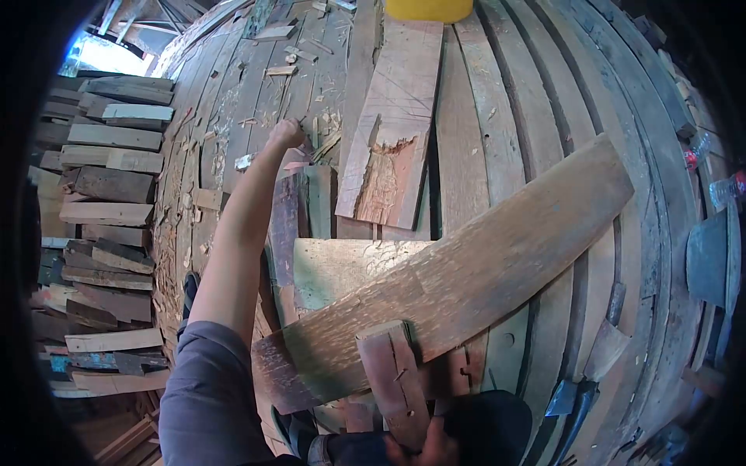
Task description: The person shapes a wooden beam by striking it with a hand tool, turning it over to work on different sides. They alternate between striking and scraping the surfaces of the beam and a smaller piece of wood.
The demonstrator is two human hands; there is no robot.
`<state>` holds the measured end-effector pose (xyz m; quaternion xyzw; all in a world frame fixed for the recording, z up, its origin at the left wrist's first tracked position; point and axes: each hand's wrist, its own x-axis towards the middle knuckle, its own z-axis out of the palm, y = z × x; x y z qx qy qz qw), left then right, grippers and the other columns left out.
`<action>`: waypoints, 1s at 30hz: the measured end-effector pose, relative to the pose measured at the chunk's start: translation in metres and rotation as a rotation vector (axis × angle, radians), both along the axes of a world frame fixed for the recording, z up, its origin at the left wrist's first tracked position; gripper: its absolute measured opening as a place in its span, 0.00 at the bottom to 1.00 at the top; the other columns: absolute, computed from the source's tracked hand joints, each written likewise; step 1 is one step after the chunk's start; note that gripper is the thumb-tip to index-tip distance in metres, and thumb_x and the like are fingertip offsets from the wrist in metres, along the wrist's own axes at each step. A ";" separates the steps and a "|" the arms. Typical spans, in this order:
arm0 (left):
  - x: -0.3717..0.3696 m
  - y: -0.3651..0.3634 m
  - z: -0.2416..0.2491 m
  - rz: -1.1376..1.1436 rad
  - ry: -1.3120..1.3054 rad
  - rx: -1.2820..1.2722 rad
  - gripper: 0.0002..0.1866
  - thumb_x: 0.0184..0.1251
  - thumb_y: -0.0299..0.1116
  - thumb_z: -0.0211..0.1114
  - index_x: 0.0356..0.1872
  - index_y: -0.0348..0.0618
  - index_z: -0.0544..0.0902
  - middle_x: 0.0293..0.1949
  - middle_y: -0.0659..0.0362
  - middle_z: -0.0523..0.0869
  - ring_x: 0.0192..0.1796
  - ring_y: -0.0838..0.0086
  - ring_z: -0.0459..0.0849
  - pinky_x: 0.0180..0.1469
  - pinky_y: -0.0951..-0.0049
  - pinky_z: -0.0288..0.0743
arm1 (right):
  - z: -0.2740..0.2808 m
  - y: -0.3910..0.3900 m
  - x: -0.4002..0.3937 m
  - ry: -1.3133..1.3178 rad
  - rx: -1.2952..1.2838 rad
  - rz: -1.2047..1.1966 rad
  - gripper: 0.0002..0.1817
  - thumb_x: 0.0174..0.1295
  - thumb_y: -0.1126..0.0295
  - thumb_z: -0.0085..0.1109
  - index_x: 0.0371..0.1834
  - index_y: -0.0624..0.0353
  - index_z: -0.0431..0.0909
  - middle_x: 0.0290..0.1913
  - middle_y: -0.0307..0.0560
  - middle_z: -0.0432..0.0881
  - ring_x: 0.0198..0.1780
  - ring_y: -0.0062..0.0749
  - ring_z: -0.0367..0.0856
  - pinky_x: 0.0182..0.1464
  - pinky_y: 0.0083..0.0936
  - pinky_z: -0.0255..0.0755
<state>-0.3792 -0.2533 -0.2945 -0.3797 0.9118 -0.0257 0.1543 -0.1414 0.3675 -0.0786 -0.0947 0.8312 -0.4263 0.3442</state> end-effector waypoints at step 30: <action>0.023 0.017 0.071 -0.181 0.188 -0.031 0.15 0.57 0.32 0.66 0.47 0.42 0.84 0.50 0.40 0.85 0.54 0.50 0.85 0.55 0.56 0.81 | -0.026 0.005 0.014 0.366 -0.066 0.057 0.33 0.56 0.53 0.70 0.48 0.74 0.69 0.26 0.69 0.81 0.30 0.67 0.83 0.29 0.49 0.77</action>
